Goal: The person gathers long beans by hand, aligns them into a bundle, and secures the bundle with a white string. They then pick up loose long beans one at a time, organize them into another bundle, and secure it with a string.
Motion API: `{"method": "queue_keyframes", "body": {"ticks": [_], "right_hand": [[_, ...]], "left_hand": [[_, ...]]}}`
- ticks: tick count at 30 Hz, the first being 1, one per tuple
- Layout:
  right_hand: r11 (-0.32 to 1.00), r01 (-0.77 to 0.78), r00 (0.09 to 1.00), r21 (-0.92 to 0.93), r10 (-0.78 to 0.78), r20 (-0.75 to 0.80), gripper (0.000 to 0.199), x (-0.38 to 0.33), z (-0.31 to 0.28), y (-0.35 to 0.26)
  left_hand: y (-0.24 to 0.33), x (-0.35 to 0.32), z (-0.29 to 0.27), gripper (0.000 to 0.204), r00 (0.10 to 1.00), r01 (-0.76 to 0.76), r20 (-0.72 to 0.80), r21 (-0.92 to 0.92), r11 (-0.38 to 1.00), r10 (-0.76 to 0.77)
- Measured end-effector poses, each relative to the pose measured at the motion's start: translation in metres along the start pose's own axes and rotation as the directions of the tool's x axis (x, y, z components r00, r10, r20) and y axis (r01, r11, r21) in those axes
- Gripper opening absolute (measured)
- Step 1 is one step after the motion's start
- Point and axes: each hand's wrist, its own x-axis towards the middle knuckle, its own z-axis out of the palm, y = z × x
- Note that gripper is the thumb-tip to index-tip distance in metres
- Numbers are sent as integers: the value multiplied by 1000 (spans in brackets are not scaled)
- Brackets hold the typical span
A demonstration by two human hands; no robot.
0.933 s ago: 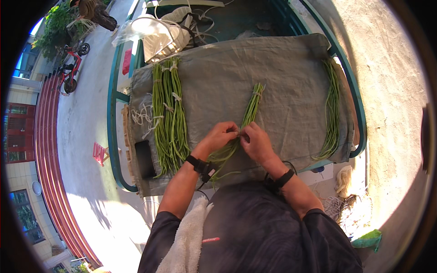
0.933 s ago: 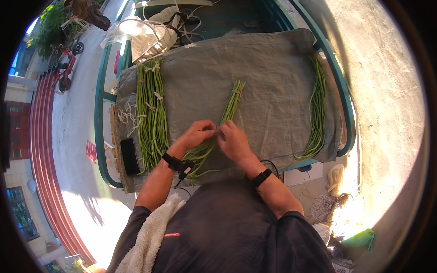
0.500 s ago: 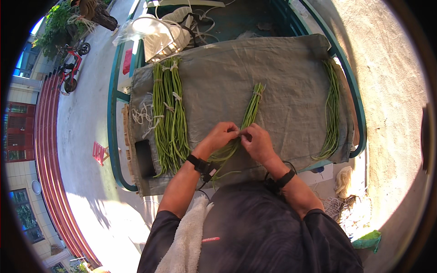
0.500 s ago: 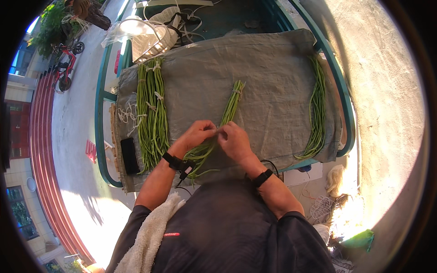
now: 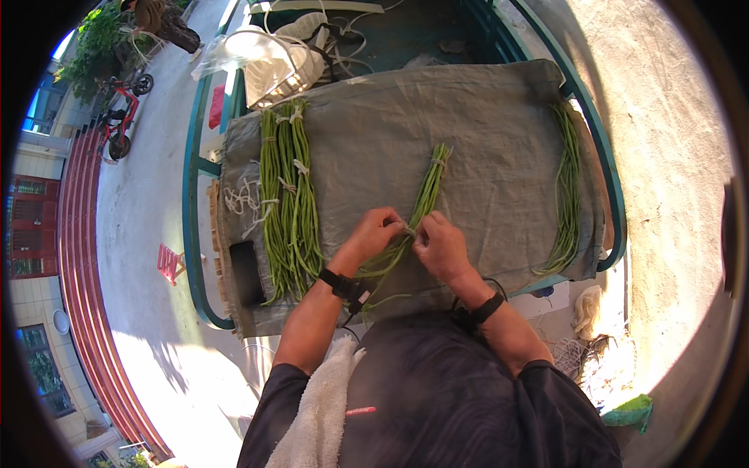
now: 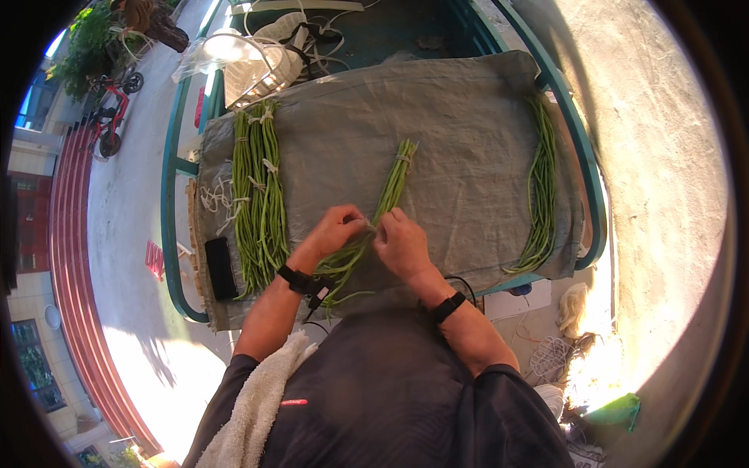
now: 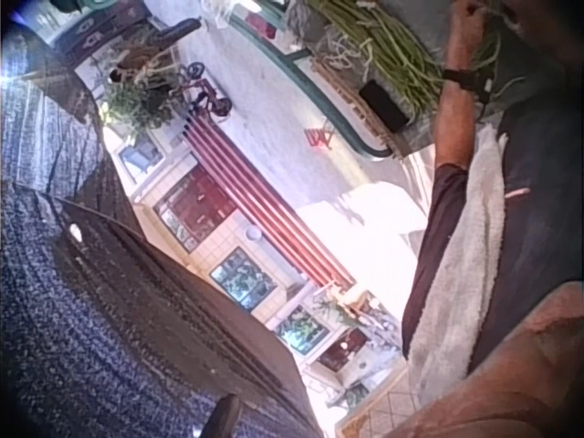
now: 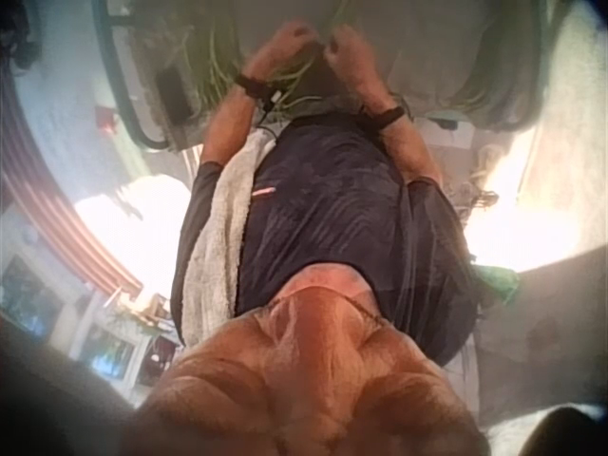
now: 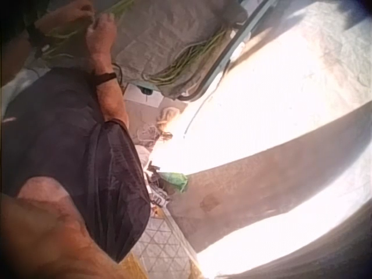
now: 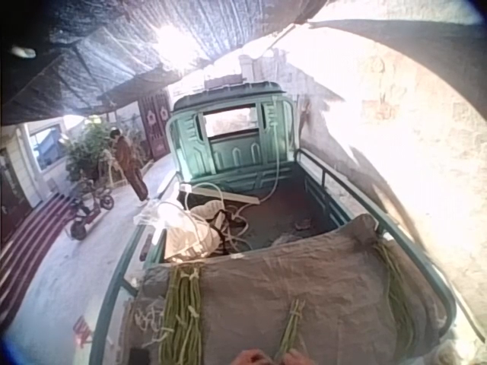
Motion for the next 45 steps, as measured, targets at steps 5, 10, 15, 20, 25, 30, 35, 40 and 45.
{"method": "queue_keyframes", "body": {"ticks": [5,10,15,20,25,30,35,40,45], "right_hand": [[999,-10,1000,-42,11,10,11,-4,0,8],[1000,-16,999,-20,17,50,10,-1,0,10],[899,-331,941,286,291,174,25,10,-8,35],[909,-416,903,36,408,134,45,37,-20,14],[900,-390,906,-193,413,95,64,60,-6,14],[880,-450,886,-153,461,41,66,66,1,24],[706,-540,838,457,502,214,46,70,-1,54],[616,-452,878,645,434,201,43,87,-20,15],[668,-294,954,684,251,164,41,113,-44,-24]], "left_hand": [[6,-3,3,16,989,-17,-137,242,970,52],[13,-10,6,18,972,7,-225,322,947,70],[28,-30,13,32,958,78,-286,330,941,21],[36,-47,31,50,983,86,-178,685,723,52],[28,-45,50,46,973,86,-210,700,709,90],[36,-48,55,44,928,20,-252,769,640,274],[47,-48,56,42,927,107,-358,547,830,117],[47,-46,42,49,939,115,-345,343,932,11],[56,-55,6,75,989,107,103,-20,994,-104]]}}
